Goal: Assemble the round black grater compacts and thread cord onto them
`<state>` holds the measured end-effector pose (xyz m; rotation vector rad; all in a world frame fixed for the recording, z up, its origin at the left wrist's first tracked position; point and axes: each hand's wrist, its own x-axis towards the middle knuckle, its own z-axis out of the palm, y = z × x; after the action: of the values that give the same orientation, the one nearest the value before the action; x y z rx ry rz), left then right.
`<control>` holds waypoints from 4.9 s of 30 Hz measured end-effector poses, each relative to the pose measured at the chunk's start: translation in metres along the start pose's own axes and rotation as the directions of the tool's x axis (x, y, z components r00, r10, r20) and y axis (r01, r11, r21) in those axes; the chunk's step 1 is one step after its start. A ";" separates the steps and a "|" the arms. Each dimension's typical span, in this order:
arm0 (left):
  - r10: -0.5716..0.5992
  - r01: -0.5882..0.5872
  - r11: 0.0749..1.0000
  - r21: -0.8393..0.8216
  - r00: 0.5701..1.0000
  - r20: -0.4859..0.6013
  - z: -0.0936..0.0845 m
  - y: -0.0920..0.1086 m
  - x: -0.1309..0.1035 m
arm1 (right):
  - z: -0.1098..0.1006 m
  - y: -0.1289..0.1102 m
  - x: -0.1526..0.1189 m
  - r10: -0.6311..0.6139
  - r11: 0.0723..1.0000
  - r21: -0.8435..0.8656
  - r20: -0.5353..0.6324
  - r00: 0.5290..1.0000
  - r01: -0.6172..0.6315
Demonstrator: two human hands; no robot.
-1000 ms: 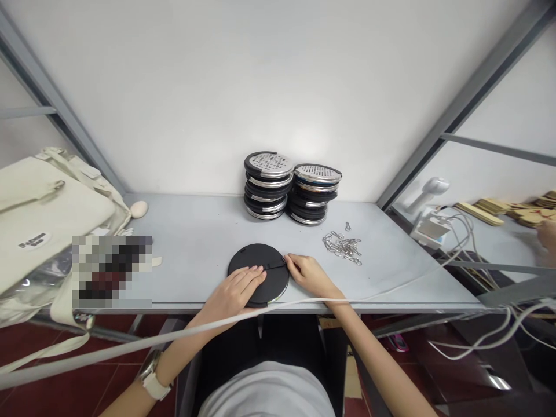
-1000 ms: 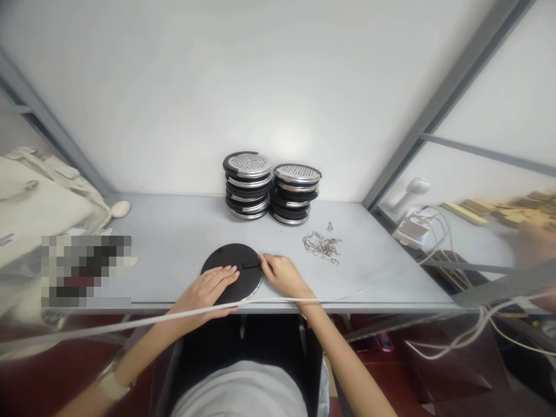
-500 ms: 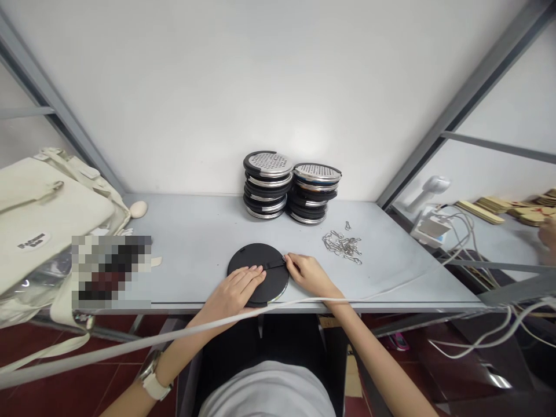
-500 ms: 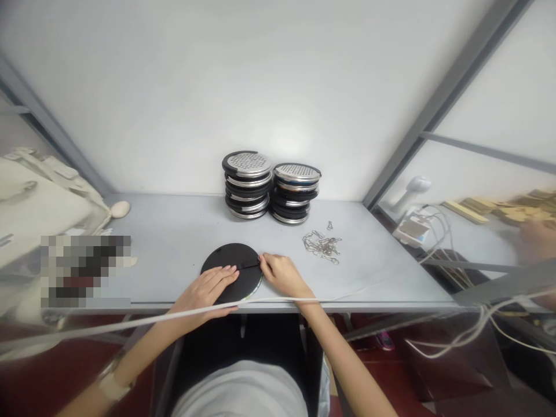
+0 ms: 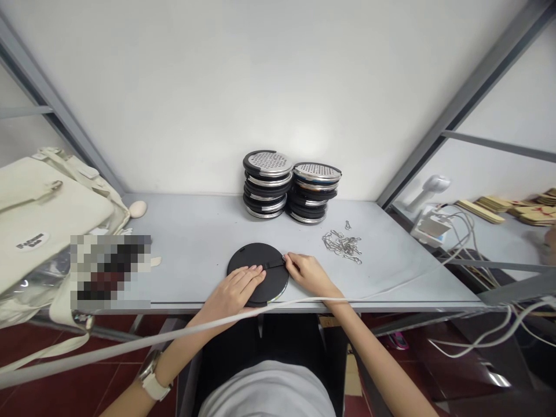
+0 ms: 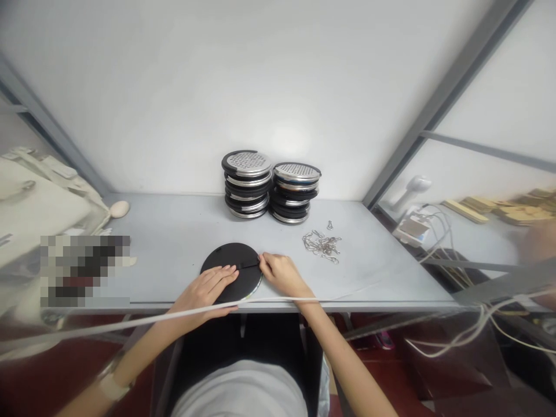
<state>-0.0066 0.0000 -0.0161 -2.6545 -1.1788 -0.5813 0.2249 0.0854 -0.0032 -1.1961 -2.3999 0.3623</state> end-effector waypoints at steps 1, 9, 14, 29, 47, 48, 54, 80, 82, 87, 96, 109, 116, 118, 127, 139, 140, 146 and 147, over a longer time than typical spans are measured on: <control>0.000 0.000 1.000 0.003 1.000 0.003 0.000 0.000 0.000 | 0.000 0.000 0.000 0.002 1.000 -0.002 -0.003 1.000 -0.002; -0.002 0.002 1.000 0.003 1.000 -0.012 -0.001 0.000 0.001 | -0.001 -0.001 0.000 0.019 1.000 0.018 -0.013 1.000 -0.019; 0.003 -0.003 1.000 0.000 1.000 -0.005 0.000 0.000 0.001 | -0.002 -0.002 0.000 0.023 0.999 0.030 -0.012 1.000 -0.023; 0.008 -0.007 1.000 0.016 1.000 -0.005 -0.003 0.001 0.003 | -0.001 0.000 -0.001 0.018 0.999 0.035 -0.008 1.000 -0.018; 0.000 0.000 1.000 0.021 1.000 0.021 -0.001 0.001 0.000 | 0.000 0.002 -0.001 0.007 0.999 0.031 0.006 1.000 -0.007; -0.001 0.001 1.000 0.022 1.000 0.020 -0.001 0.001 0.000 | 0.000 0.002 -0.001 0.005 0.999 0.034 0.005 1.000 -0.006; -0.009 0.009 1.000 0.019 1.000 0.012 0.000 0.001 0.000 | -0.001 0.001 0.000 0.008 0.999 0.053 0.012 1.000 -0.008; -0.027 0.027 1.000 0.003 1.000 0.000 -0.002 0.003 0.001 | 0.000 0.000 -0.001 -0.003 1.000 -0.019 -0.029 1.000 0.003; -0.025 0.025 1.000 -0.001 1.000 -0.003 -0.002 0.003 0.001 | 0.000 0.000 -0.001 0.000 1.000 -0.012 -0.031 1.000 0.000; -0.021 0.021 1.000 0.000 0.999 -0.050 -0.005 0.004 0.004 | -0.001 -0.002 -0.002 -0.002 0.999 0.038 -0.012 1.000 0.003; -0.010 0.011 1.000 0.012 0.998 -0.069 -0.008 0.004 0.007 | -0.002 -0.004 -0.001 -0.006 0.999 0.054 -0.017 1.000 0.007; -0.024 0.024 1.000 -0.005 0.999 -0.044 -0.007 0.003 0.006 | -0.002 -0.004 -0.002 0.044 0.994 0.101 -0.054 0.998 -0.038; -0.025 0.024 1.000 -0.013 0.999 -0.038 -0.007 0.003 0.006 | -0.004 -0.004 -0.001 0.012 0.988 0.155 -0.196 0.981 0.019; -0.023 0.023 1.000 -0.013 0.999 -0.043 -0.006 0.003 0.006 | -0.004 -0.004 0.000 -0.004 0.988 0.148 -0.226 0.974 0.039; -0.019 0.020 1.000 0.004 0.999 -0.043 -0.009 0.004 0.007 | 0.000 0.000 0.000 -0.006 0.968 0.247 -0.127 0.992 0.037; -0.011 0.011 1.000 0.005 0.999 -0.045 -0.007 0.003 0.006 | -0.002 -0.003 0.000 -0.020 0.971 0.236 -0.056 0.998 0.033; -0.009 0.010 1.000 0.006 0.999 -0.047 -0.007 0.003 0.006 | -0.002 -0.003 0.000 -0.018 0.971 0.237 -0.049 0.999 0.029; -0.008 0.009 1.000 0.014 0.998 -0.063 -0.009 0.004 0.008 | -0.002 -0.003 -0.001 -0.004 0.964 0.265 -0.012 1.000 0.007; -0.007 0.008 1.000 0.013 0.998 -0.063 -0.009 0.004 0.008 | -0.002 -0.003 -0.001 0.001 0.962 0.274 -0.003 1.000 0.000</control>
<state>-0.0017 -0.0001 -0.0046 -2.6017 -1.1719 -0.6506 0.2241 0.0826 -0.0002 -1.0701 -2.2558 0.6680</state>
